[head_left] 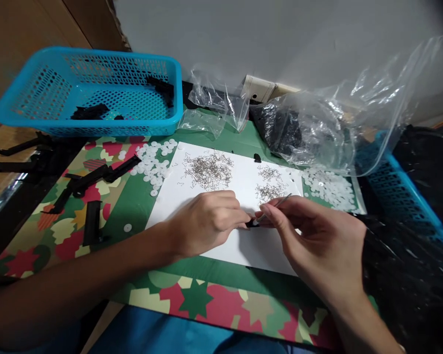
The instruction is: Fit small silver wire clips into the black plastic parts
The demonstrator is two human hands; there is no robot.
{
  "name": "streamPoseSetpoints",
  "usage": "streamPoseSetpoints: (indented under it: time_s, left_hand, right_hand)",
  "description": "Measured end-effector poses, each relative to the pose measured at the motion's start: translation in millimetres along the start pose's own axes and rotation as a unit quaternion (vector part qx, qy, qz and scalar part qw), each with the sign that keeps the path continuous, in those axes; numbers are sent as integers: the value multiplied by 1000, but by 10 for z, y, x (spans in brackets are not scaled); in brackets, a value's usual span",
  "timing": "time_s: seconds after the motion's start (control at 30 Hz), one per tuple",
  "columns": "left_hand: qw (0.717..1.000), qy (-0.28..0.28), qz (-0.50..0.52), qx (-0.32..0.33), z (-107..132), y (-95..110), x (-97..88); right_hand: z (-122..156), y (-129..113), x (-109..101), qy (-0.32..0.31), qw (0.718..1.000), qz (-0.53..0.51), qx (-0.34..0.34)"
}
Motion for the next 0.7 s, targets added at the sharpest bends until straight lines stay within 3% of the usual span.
streamPoseSetpoints:
  time_s: [0.3, 0.43, 0.57, 0.63, 0.7]
  left_hand:
    - [999, -6, 36, -27, 30, -59, 28]
    - [997, 34, 61, -19, 22, -62, 15]
    - [987, 112, 106, -40, -49, 20, -80]
    - [972, 157, 140, -108, -89, 26, -138]
    - [940, 210, 193, -190, -113, -13, -187]
  right_hand:
    - [171, -78, 71, 57, 991, 92, -80]
    - [82, -5, 1, 93, 996, -12, -10]
    - [-103, 236, -204, 167, 977, -110, 76]
    - [-192, 362, -253, 133, 981, -106, 90]
    - [-267, 435, -235, 44, 995, -18, 86]
Point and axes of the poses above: each hand's wrist, its own z-axis away from the middle knuckle, its own x-axis out of the palm, y = z × x, the point moved 3 cm from there along -z, towards the middle knuckle, and after that the axes turned 12 degrees about z, right-handed, at the moved point
